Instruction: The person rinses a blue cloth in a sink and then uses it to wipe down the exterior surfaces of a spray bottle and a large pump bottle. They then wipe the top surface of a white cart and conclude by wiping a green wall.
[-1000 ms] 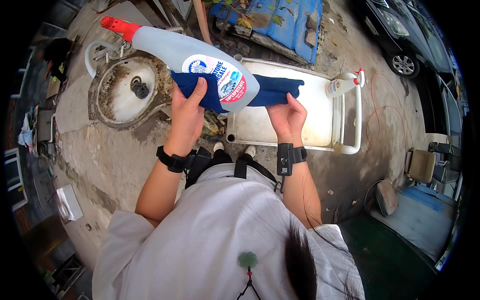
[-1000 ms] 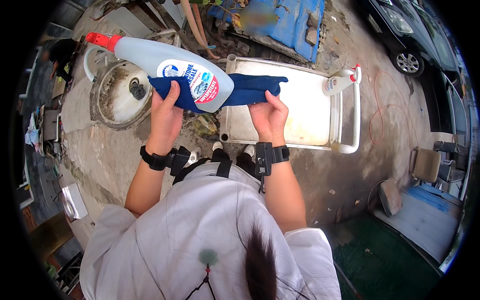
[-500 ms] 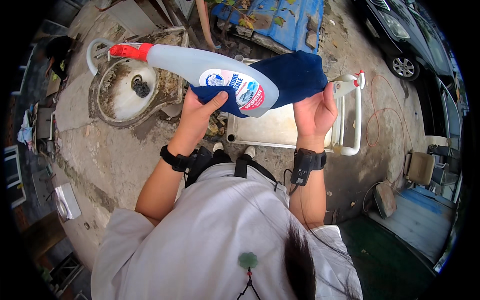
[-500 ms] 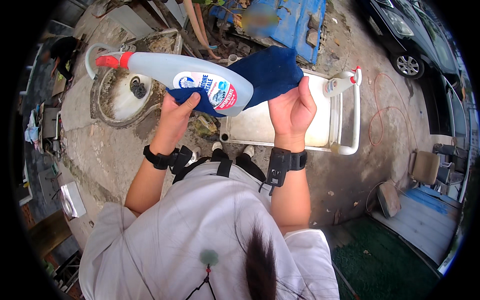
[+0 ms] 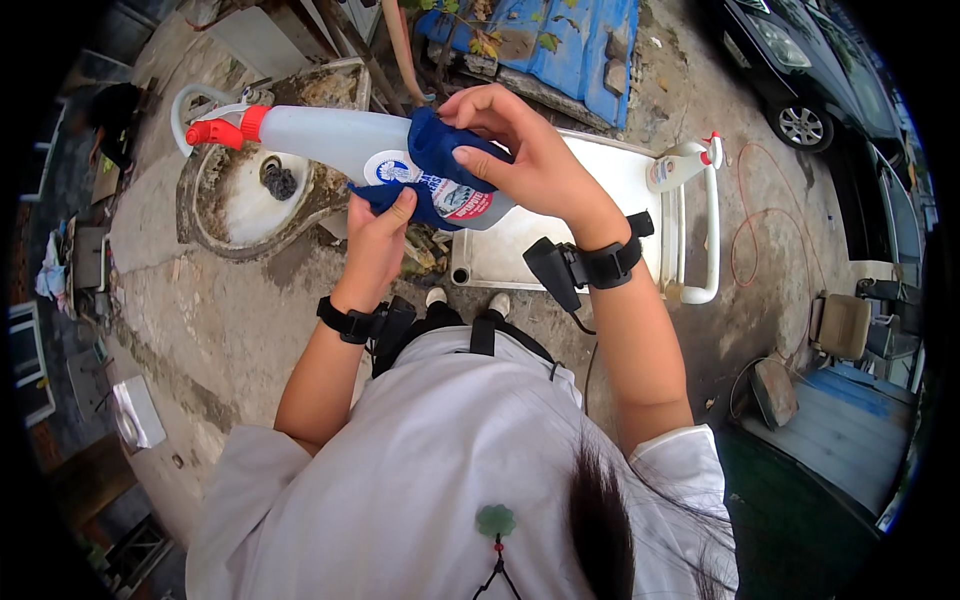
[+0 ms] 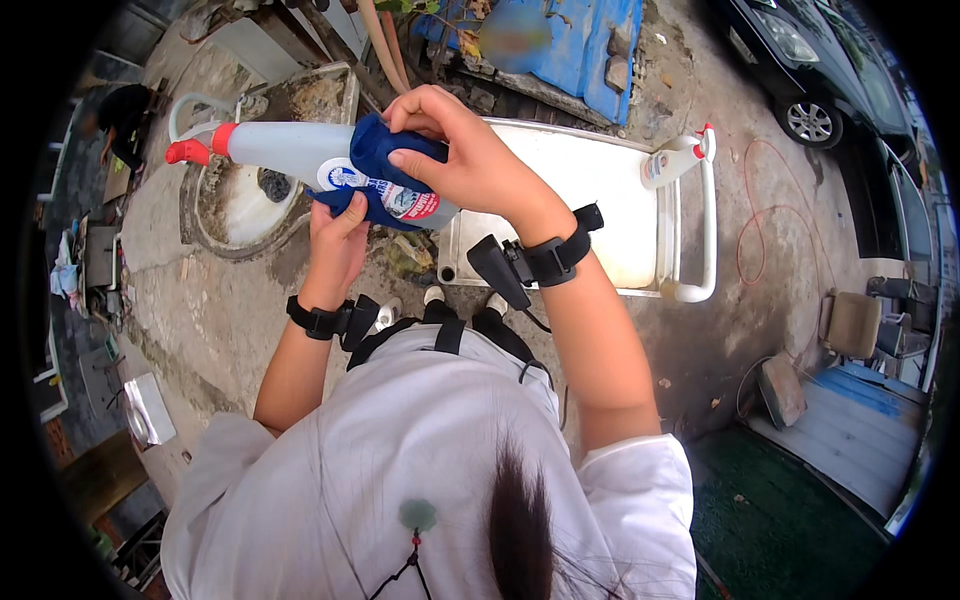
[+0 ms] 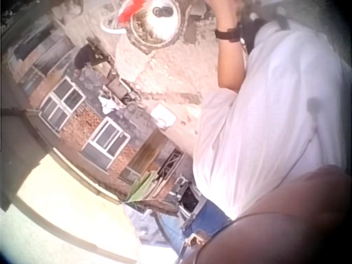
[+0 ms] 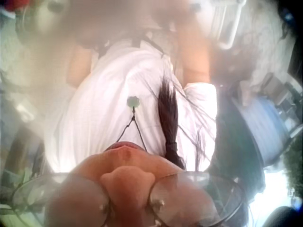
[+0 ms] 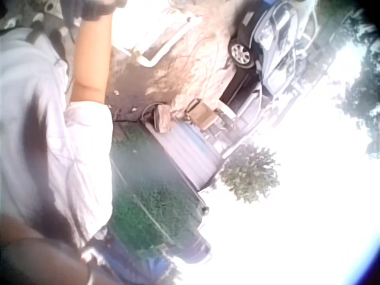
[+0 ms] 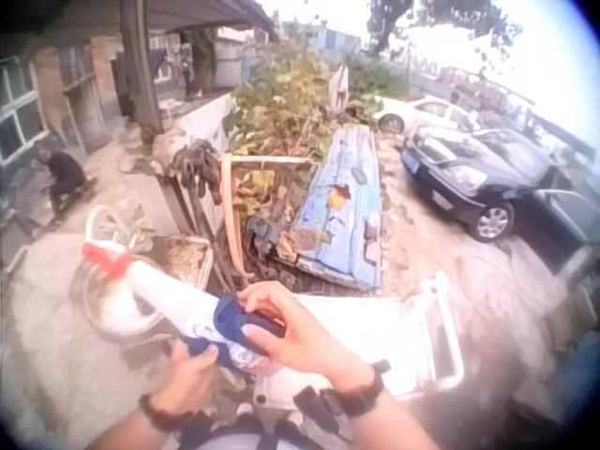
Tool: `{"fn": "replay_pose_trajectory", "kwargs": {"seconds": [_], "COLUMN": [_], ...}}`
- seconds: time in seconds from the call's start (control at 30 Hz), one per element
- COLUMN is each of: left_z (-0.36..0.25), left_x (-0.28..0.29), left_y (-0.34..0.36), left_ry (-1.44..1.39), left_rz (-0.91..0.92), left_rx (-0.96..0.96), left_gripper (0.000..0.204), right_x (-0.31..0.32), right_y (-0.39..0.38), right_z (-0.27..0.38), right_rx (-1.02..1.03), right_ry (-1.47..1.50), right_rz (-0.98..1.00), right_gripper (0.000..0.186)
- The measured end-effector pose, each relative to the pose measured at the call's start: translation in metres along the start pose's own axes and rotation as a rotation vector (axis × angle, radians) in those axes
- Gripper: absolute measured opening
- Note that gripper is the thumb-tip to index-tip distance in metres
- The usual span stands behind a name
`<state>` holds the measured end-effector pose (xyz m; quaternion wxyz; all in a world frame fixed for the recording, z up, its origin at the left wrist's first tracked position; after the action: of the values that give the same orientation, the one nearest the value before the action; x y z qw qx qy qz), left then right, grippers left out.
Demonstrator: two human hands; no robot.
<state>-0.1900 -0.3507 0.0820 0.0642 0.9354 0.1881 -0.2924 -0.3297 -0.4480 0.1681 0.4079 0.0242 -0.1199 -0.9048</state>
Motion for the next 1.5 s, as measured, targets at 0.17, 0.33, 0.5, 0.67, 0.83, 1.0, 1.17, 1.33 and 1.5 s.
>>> {"fn": "replay_pose_trajectory", "kwargs": {"seconds": [0.17, 0.33, 0.5, 0.67, 0.83, 1.0, 1.17, 1.33, 1.5], "left_z": [-0.015, 0.001, 0.036, 0.025, 0.008, -0.007, -0.014, -0.009, -0.015], "left_x": [-0.005, -0.014, -0.017, -0.006, -0.024, -0.036, -0.059, -0.041, -0.043], "left_y": [-0.001, 0.000, -0.017, -0.004, -0.002, -0.003, -0.006, -0.011, -0.008], "left_ry": [-0.016, 0.072, 0.141, 0.067, 0.068, 0.193, 0.547, -0.119, -0.072], "left_rz": [0.066, 0.048, 0.003, 0.172, 0.348, 0.433, 0.638, 0.273, 0.203], "left_rx": [-0.113, 0.038, 0.216, 0.236, 0.163, 0.202, -0.010, 0.222, 0.213], "left_gripper": [0.050, 0.056, 0.068, 0.073, 0.088, 0.099, 0.108, 0.070, 0.061], "right_x": [-0.026, -0.028, -0.044, -0.052, -0.043, -0.040, -0.027, -0.024, -0.045], "right_y": [-0.024, -0.035, -0.041, -0.064, -0.073, -0.065, -0.055, -0.065, -0.079], "right_z": [-0.021, -0.032, -0.037, -0.021, -0.026, -0.012, -0.044, -0.042, -0.003], "right_rx": [-0.226, -0.437, -0.365, 0.071, 0.092, 0.060, -0.180, -0.249, 0.054], "right_ry": [-0.393, -0.512, -0.966, -0.816, -0.518, -0.278, 0.016, 0.192, -0.375], "right_rz": [-0.110, -0.314, -0.253, -0.192, -0.297, -0.387, -0.553, -0.269, -0.300], "right_gripper": [0.067, 0.054, 0.049, 0.055, 0.045, 0.042, 0.042, 0.040, 0.040]}}
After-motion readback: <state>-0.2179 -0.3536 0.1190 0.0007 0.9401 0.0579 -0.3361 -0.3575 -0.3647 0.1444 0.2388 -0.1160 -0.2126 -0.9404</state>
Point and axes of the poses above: each hand's wrist, its own y-axis towards the middle knuckle, its own x-axis out of the back of the hand, z = x × y, the point moved 5 cm from there along y, towards the middle knuckle, and after that the axes turned 8 degrees about -x, right-handed, at the moved point
